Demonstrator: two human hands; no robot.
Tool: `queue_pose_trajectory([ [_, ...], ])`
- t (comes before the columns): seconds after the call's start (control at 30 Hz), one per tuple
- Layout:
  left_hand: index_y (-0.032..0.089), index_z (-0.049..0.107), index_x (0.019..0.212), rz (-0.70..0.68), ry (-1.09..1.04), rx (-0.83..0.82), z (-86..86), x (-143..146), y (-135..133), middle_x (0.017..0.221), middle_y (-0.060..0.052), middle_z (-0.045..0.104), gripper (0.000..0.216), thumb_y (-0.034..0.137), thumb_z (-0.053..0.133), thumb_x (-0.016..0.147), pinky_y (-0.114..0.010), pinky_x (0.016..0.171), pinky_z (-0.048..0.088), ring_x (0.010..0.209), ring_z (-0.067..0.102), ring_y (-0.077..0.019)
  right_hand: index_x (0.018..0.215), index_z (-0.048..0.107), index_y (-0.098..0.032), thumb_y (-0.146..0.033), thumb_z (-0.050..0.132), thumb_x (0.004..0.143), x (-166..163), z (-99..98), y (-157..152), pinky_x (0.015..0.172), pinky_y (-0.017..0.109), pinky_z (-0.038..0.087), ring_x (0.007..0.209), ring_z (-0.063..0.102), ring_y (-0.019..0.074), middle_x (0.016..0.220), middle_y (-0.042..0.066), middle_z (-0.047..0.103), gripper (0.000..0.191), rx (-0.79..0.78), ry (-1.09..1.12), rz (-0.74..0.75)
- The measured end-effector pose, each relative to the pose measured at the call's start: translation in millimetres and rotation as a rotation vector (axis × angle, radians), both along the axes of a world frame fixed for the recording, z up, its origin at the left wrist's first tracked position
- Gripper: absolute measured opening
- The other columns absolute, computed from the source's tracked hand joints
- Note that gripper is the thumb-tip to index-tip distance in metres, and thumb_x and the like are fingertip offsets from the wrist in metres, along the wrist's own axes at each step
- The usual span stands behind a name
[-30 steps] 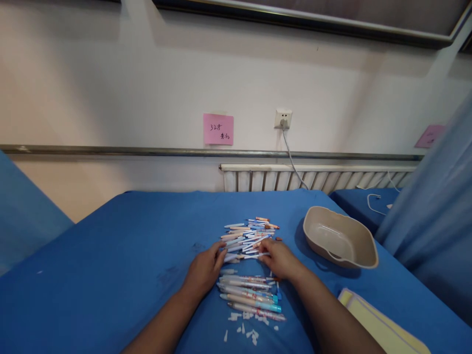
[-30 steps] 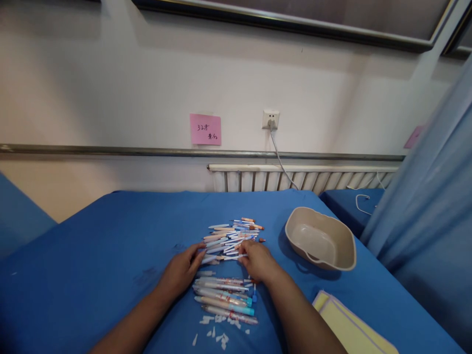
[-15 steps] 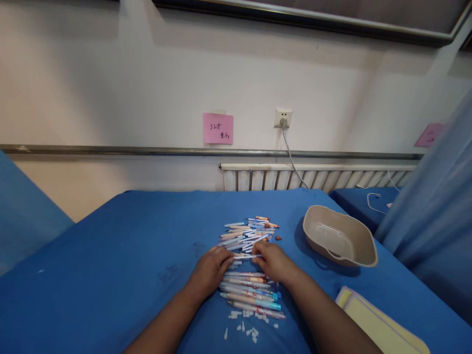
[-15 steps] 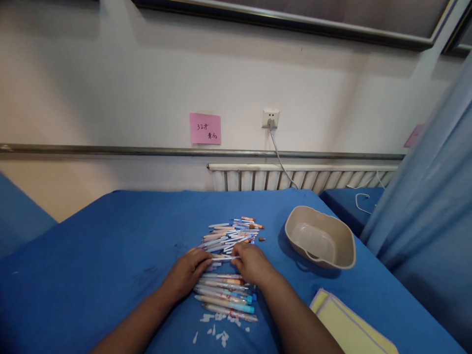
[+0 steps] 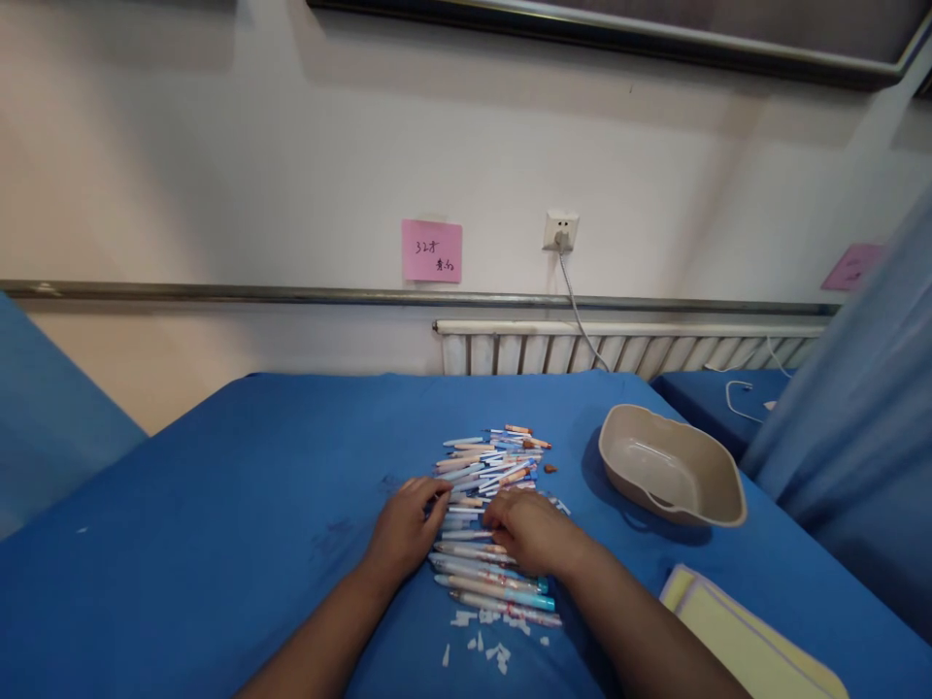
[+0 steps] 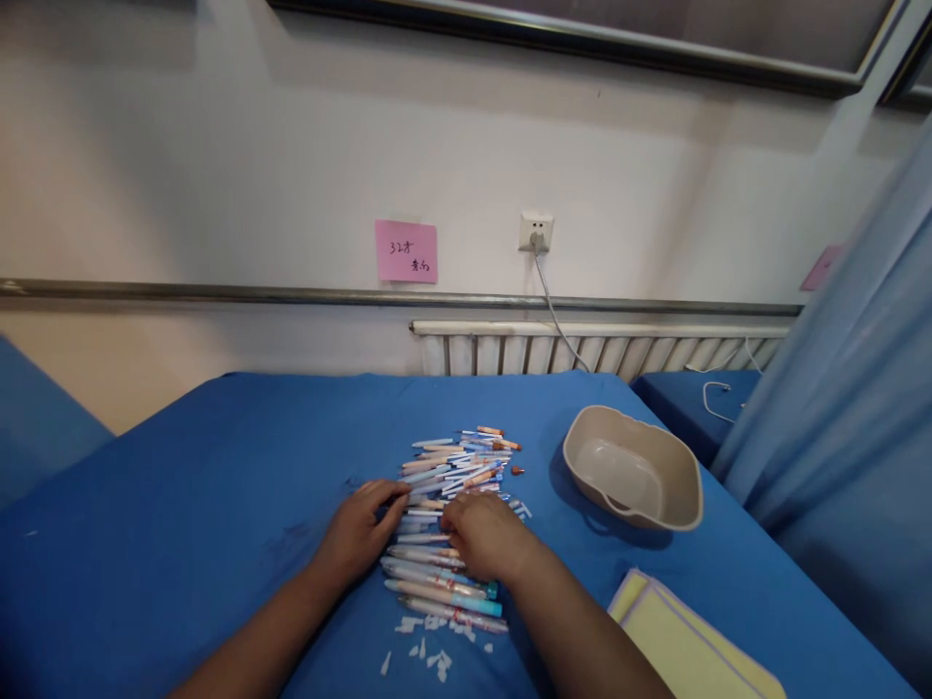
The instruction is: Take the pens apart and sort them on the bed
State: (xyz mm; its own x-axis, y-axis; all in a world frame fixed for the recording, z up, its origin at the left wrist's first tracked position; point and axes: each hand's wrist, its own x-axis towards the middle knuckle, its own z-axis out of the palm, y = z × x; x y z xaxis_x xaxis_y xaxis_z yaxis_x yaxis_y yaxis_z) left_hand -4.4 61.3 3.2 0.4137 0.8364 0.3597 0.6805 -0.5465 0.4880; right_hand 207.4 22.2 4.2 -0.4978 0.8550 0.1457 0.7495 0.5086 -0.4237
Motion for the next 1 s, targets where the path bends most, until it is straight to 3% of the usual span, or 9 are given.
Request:
queue_pose_trajectory([
  [0.17,0.022,0.064,0.093,-0.044,-0.041,-0.016,3.9,2.2,-4.5,0.088,-0.004,0.067,0.022,0.029,0.045,0.087,-0.03,0.078,0.045,0.085,0.06,-0.0192,0.097,0.063,-0.02,-0.019,0.053,0.08,6.9,0.2,2.0,0.077,0.028,0.039,0.09,0.056,0.0201,0.093,0.008,0.063,0.02,0.0,-0.004,0.012],
  [0.5,0.023,0.062,0.098,-0.256,0.033,-0.096,9.6,5.3,-11.3,0.094,-0.003,0.066,0.018,0.029,0.051,0.086,-0.03,0.084,0.043,0.091,0.057,-0.0184,0.092,0.061,-0.02,-0.01,0.056,0.077,14.8,-16.9,14.0,0.072,0.022,0.041,0.083,0.055,0.0145,0.09,0.002,0.061,0.019,-0.152,0.323,-0.067],
  [0.77,0.022,0.061,0.098,-0.261,-0.027,-0.049,10.5,11.1,-15.1,0.097,-0.005,0.064,0.021,0.028,0.043,0.09,-0.032,0.09,0.042,0.096,0.056,-0.0183,0.085,0.064,-0.019,-0.021,0.049,0.086,5.1,-9.0,10.7,0.067,0.022,0.039,0.075,0.056,0.0129,0.079,0.001,0.063,0.016,-0.115,0.297,-0.02],
  [0.9,0.023,0.061,0.103,-0.163,-0.014,-0.131,7.6,10.0,-13.9,0.095,-0.004,0.067,0.026,0.03,0.039,0.091,-0.03,0.083,0.046,0.09,0.06,-0.0181,0.085,0.063,-0.019,-0.021,0.053,0.084,2.6,-10.2,10.7,0.068,0.022,0.039,0.077,0.056,0.0129,0.081,0.001,0.063,0.01,-0.093,0.313,-0.047],
  [1.0,0.023,0.055,0.114,-0.098,-0.051,-0.117,7.5,8.6,-14.3,0.109,-0.006,0.064,0.03,0.033,0.045,0.088,-0.033,0.085,0.047,0.1,0.058,-0.0211,0.085,0.061,-0.019,-0.019,0.054,0.082,1.5,-10.2,9.7,0.069,0.022,0.039,0.078,0.055,0.0134,0.083,0.001,0.063,0.008,-0.065,0.313,-0.066],
])
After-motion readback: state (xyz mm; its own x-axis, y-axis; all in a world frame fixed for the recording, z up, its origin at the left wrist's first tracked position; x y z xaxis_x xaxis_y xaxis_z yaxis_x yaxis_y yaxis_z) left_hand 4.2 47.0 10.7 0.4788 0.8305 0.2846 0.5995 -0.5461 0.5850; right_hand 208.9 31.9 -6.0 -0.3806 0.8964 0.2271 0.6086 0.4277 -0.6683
